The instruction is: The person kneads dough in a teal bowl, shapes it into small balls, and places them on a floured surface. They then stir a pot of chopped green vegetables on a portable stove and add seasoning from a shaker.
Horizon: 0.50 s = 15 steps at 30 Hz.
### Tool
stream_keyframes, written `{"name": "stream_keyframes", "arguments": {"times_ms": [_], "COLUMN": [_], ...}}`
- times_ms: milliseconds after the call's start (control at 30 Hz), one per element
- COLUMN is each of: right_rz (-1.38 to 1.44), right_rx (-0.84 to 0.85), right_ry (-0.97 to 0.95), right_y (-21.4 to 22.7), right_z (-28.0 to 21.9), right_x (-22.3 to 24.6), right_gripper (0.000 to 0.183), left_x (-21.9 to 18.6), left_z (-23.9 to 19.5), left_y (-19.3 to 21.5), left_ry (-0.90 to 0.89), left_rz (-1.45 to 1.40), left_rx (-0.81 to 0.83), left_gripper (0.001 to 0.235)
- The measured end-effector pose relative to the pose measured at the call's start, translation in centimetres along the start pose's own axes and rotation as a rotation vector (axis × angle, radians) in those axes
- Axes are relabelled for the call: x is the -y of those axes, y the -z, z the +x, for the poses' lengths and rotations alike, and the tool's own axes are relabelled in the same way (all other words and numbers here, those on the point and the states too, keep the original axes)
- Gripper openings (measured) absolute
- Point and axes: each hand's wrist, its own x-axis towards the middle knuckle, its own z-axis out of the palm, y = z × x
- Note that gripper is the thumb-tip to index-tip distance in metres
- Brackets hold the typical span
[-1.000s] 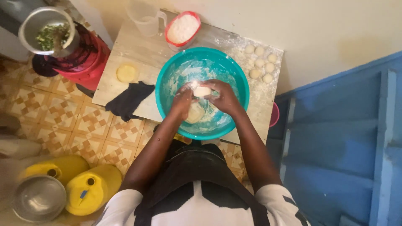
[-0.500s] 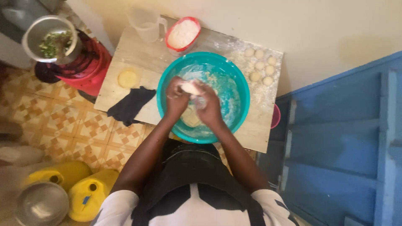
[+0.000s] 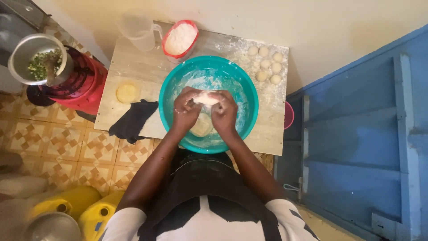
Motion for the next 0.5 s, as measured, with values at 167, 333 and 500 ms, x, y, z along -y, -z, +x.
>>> {"name": "stream_keyframes", "arguments": {"times_ms": [167,333,500], "right_rz": [-0.006,-0.077,-0.162], "right_rx": [0.154,0.044,-0.025], "right_ry": [-0.040,0.086,0.156], "right_y": [-0.2,0.7,1.2], "right_z": [-0.3,1.5,2.1], "right_x": [1.8,1.7,2.4], "right_gripper": [0.032,0.018,0.019], "left_x": [0.0,-1.8,-1.1], "left_z": [0.9,-0.8,-1.3], "left_y": [0.1,-1.2,-0.6], "left_ry": [-0.298,-0.251,-0.178], "left_rz": [0.110,-0.006,-0.316], "left_rx": [-0.278,-0.148,0.006], "left_gripper": [0.019,0.025,0.058]}}
